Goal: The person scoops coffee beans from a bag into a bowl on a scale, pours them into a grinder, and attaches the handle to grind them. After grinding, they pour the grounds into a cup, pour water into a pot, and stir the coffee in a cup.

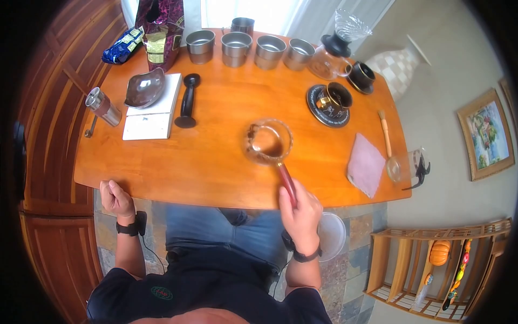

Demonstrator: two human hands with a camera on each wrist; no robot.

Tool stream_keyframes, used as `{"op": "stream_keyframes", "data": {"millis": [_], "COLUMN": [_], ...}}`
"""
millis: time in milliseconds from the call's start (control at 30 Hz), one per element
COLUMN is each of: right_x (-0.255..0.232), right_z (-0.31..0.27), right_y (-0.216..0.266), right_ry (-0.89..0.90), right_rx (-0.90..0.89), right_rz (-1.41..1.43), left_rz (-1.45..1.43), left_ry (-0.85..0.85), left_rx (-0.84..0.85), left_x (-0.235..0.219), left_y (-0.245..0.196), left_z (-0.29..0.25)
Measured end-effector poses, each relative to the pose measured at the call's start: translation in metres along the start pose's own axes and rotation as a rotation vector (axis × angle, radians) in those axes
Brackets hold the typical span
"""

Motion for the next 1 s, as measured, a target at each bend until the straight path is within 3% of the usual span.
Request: {"op": "stream_keyframes", "data": {"millis": [1000], "right_x": [-0.0004], "right_z": [-0.0011], "right_y": [-0.0013], "right_ry": [-0.005], "right_rx": [-0.003], "right_rz": [0.014], "left_rz": [-0.028], "left_ry": [-0.015], "left_rx": [0.030], "left_x": [0.0022], "left_y": [-0.0013], "left_z": [-0.0003]}}
Point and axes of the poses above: each hand's wrist, its own z-axis towards the middle knuckle, its own x-axis out of the palm, y = z × x, the point moved 10 cm from there along z, towards the middle knuckle, and after that the axes turned 2 degrees about y, right-handed, at the moved point
